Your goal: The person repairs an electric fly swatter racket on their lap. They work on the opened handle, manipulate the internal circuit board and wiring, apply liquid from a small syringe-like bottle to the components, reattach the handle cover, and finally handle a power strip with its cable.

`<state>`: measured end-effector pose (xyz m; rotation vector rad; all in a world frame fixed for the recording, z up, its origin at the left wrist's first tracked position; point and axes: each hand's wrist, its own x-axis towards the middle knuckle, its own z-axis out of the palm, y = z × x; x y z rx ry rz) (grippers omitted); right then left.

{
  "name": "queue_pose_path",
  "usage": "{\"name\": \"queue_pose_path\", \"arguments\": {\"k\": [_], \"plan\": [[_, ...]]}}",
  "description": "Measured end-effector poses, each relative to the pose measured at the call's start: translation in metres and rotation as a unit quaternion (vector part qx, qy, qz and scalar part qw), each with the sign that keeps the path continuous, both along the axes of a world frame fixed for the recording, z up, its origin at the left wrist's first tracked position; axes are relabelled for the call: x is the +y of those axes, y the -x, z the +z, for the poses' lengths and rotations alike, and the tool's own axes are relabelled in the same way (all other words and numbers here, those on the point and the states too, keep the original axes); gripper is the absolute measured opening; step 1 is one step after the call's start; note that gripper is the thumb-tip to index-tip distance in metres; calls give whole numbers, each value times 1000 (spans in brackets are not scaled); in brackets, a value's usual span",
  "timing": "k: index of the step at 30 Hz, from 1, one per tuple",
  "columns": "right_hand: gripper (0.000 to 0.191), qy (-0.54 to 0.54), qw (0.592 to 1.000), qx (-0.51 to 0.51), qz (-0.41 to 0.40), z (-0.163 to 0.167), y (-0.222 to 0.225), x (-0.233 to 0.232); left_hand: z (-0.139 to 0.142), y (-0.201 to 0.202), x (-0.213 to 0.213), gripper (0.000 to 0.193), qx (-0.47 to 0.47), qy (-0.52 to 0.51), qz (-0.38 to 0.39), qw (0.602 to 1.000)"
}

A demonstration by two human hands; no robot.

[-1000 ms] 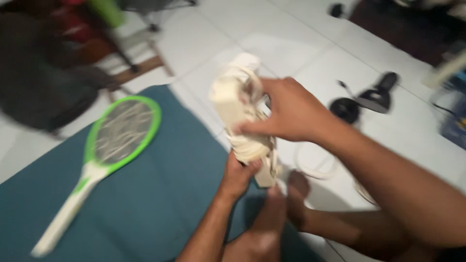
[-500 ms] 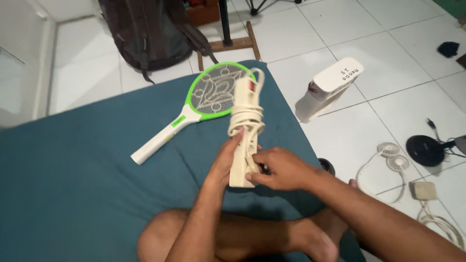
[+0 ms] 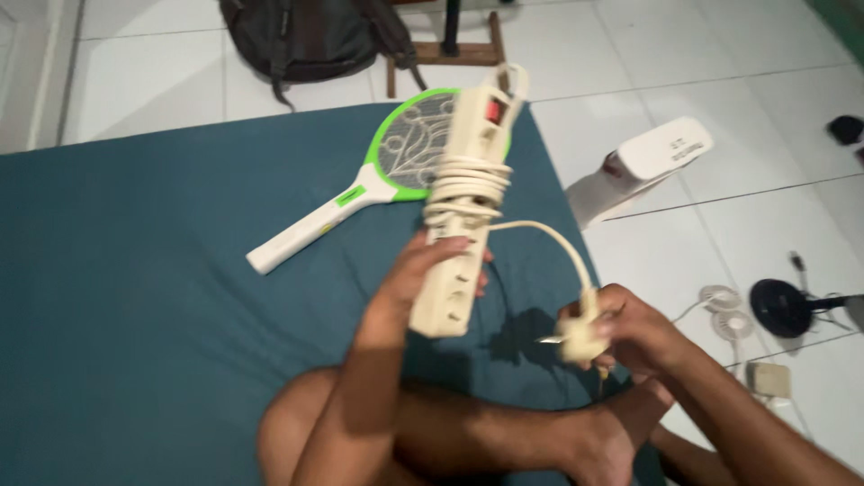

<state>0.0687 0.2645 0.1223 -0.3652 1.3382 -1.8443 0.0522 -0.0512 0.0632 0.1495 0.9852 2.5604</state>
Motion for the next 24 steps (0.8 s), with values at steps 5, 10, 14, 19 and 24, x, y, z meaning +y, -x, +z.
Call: {"name": "queue_pose_path", "arguments": {"k": [5,10,14,19,24], "plan": [[44,212,968,-86,-106,-44,9,37,18,-15,0,57,47,-54,-49,996],[36,-284,950,77,-101,-64,21,23,14,-20,33,74,29,-151,-71,985],[41,-266,930,139,-212,-29,19,7,8,-20,52,83,40,-139,-92,985],[30,-266,912,109,-291,15,11,-10,-6,-19,71,86,38,-101,-43,993],[34,-224,881,403,-108,-10,-21,-37,-26,-22,90,73,114,63,148,980]]}}
